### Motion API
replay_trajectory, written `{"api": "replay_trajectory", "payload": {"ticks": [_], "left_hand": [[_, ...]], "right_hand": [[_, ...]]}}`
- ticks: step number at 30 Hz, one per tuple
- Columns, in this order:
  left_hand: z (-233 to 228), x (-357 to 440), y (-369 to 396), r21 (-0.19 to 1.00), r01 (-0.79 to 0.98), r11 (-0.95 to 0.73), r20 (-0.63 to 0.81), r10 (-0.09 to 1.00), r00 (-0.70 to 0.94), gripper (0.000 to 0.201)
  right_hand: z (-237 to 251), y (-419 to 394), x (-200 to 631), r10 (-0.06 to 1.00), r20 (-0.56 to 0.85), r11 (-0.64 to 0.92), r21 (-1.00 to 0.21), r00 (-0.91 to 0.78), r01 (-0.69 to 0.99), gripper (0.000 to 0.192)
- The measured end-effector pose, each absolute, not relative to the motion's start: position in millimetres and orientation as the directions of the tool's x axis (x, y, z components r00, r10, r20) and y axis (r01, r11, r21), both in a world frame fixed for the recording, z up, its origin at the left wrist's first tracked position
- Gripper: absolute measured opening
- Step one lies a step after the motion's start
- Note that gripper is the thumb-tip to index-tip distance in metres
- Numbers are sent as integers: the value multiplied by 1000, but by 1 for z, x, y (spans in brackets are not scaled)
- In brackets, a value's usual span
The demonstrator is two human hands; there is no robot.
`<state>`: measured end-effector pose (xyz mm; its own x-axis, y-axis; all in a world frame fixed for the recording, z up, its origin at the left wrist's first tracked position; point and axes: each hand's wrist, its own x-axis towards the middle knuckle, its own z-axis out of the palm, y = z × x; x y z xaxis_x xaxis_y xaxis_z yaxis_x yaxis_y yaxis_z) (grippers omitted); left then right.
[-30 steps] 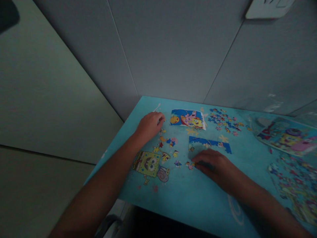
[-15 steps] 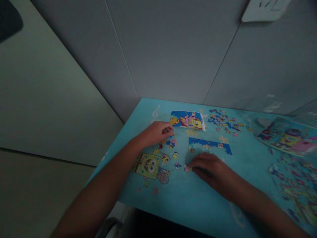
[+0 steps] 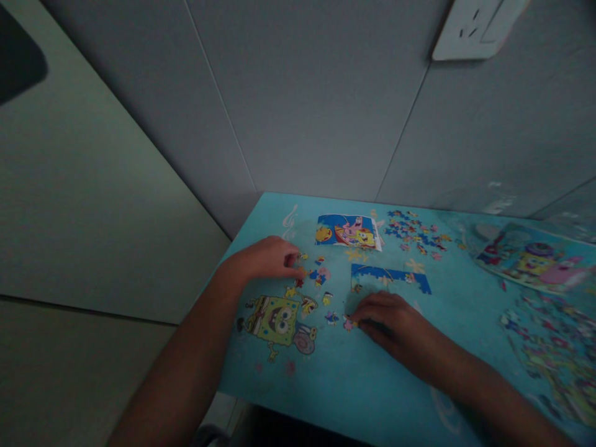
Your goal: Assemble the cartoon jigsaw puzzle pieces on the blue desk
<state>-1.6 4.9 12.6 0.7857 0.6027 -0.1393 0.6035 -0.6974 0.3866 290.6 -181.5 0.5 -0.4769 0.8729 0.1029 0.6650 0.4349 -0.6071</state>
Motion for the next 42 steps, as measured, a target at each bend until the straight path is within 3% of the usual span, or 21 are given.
{"api": "replay_trajectory", "payload": {"ticks": [5, 14, 24, 34, 42], "left_hand": [[14, 0, 4, 383, 610, -694, -118, 618, 777, 38], [8, -2, 8, 534, 564, -630, -155, 583, 797, 34], [9, 5, 2, 555, 537, -635, -162, 550, 819, 28], [11, 5, 2, 536, 463, -706, -100, 492, 865, 25], [9, 11, 2, 439, 432, -788, -8, 478, 878, 29]], "right_hand": [[0, -181, 291, 869, 76, 426, -616, -488, 663, 24], [-2, -181, 291, 871, 64, 419, -613, -486, 670, 24], [-1, -180, 291, 863, 70, 437, -603, -501, 668, 27], [3, -182, 291, 870, 50, 418, -605, -491, 678, 27], [1, -181, 291, 864, 47, 422, -612, -502, 669, 28]]}}
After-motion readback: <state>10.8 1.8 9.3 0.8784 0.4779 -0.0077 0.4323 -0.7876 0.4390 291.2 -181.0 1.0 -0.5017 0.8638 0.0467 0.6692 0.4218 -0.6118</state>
